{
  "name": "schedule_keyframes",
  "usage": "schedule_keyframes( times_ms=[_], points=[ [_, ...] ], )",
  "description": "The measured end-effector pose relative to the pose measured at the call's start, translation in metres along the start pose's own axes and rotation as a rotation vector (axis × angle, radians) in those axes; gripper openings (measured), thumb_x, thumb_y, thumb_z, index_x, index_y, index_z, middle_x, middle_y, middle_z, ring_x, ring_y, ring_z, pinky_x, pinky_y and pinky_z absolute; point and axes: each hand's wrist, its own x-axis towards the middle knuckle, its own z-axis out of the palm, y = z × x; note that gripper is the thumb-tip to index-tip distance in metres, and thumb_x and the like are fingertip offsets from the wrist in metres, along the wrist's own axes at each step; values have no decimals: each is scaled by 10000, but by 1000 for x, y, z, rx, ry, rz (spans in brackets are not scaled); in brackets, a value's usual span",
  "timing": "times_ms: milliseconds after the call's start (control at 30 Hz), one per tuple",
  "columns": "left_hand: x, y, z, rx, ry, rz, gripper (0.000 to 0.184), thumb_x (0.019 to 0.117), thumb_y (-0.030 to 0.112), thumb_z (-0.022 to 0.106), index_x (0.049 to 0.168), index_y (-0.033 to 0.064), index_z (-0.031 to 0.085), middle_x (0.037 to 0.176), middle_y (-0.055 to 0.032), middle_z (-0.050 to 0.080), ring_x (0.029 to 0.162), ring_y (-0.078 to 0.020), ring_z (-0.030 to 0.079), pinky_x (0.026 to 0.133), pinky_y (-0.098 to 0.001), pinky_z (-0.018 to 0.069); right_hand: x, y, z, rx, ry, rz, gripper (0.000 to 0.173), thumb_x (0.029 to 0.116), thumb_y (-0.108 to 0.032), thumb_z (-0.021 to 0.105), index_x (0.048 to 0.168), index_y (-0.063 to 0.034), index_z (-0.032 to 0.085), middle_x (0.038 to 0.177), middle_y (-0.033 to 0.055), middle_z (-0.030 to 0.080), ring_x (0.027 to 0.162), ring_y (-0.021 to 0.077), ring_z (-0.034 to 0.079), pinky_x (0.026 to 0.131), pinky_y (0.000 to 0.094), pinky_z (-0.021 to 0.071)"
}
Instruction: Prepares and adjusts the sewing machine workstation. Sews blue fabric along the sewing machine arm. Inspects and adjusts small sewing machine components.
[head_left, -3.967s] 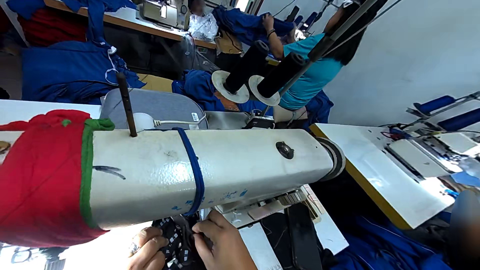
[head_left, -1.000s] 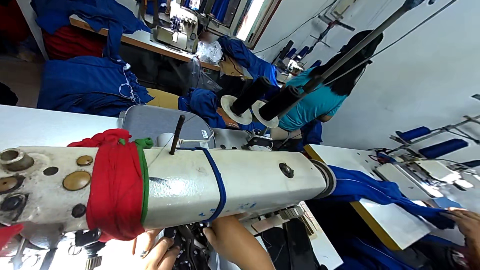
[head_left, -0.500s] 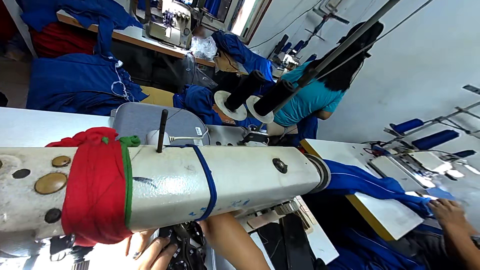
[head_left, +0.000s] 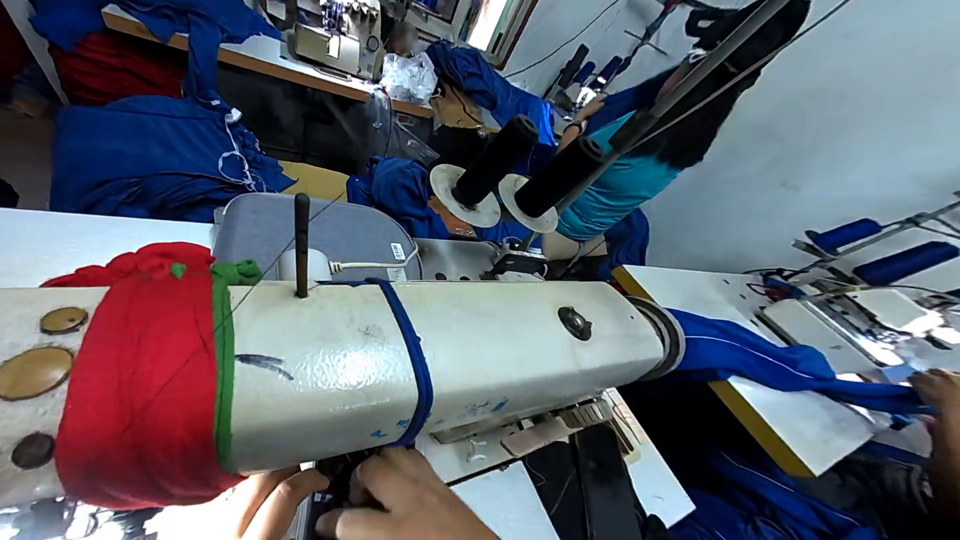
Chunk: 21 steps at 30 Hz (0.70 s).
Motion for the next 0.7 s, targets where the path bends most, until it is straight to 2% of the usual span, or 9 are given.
schedule_keyframes(
  times_ms=[67, 100, 200, 333, 433, 467, 533, 600, 700],
  points=[
    [0, -1, 1, 32, -6, 7, 849, 783, 871, 531, 1161, 119, 640, 995, -161, 668, 932, -325, 629, 825, -480, 463, 2, -4, 1, -13, -168, 21, 210, 935, -108, 654, 1088, -160, 787, 1107, 182, 661, 1141, 414, 591, 919, 608, 470],
    [0, -1, 2, 42, -13, 6, 831, 784, 878, 520, 1124, 132, 655, 961, -146, 667, 905, -320, 628, 816, -484, 456, 3, -5, 1, -34, -226, 46, 187, 926, -96, 662, 1059, -143, 785, 1144, 198, 654, 1194, 435, 570, 956, 643, 448],
    [-2, -3, 4, 45, -46, 16, 795, 795, 871, 508, 1069, 145, 682, 902, -123, 669, 850, -314, 630, 810, -509, 446, -1, -3, -5, -61, -225, 89, 90, 878, -38, 673, 899, -66, 756, 1170, 223, 654, 1218, 457, 561, 964, 659, 441],
    [-4, -3, 7, 19, -37, 13, 793, 797, 872, 509, 1061, 142, 671, 868, -107, 657, 858, -304, 621, 859, -506, 419, -8, 3, -11, -59, -184, 102, 88, 860, -9, 650, 864, -37, 734, 1162, 220, 659, 1178, 454, 579, 921, 620, 472],
    [-4, -2, 6, -7, -19, -2, 818, 793, 886, 489, 1080, 133, 632, 866, -103, 672, 839, -294, 628, 814, -490, 439, -6, 3, -1, -76, -30, 89, 118, 879, -50, 643, 968, -58, 719, 1086, 178, 678, 1110, 407, 628, 874, 591, 502],
    [-4, -2, 7, -21, -9, -5, 821, 788, 887, 495, 1078, 130, 625, 861, -102, 670, 833, -294, 628, 813, -488, 445, -3, 1, 4, -107, 37, 102, 139, 905, -108, 652, 1017, -68, 723, 1079, 166, 688, 1090, 387, 643, 864, 578, 510],
    [-6, -3, 8, -55, -23, -17, 809, 773, 874, 538, 1059, 123, 638, 863, -108, 668, 846, -313, 624, 853, -513, 434, 6, 0, 16, -235, 132, 147, 288, 932, -277, 677, 1172, -127, 735, 1124, 135, 711, 1111, 359, 659, 868, 570, 527],
    [-6, -4, 9, -70, -47, -5, 769, 777, 845, 577, 1029, 124, 666, 859, -109, 674, 864, -332, 635, 868, -552, 443, 13, 0, 24, -336, 110, 189, 401, 941, -378, 662, 1285, -178, 709, 1200, 138, 703, 1158, 372, 648, 903, 605, 514],
    [-5, -3, 9, -80, -53, -11, 733, 784, 826, 591, 1005, 133, 680, 844, -108, 683, 839, -337, 642, 828, -583, 435, 18, -6, 18, -359, -47, 234, 334, 970, -349, 633, 1263, -224, 733, 1232, 158, 674, 1196, 394, 613, 950, 639, 474]
  ],
)
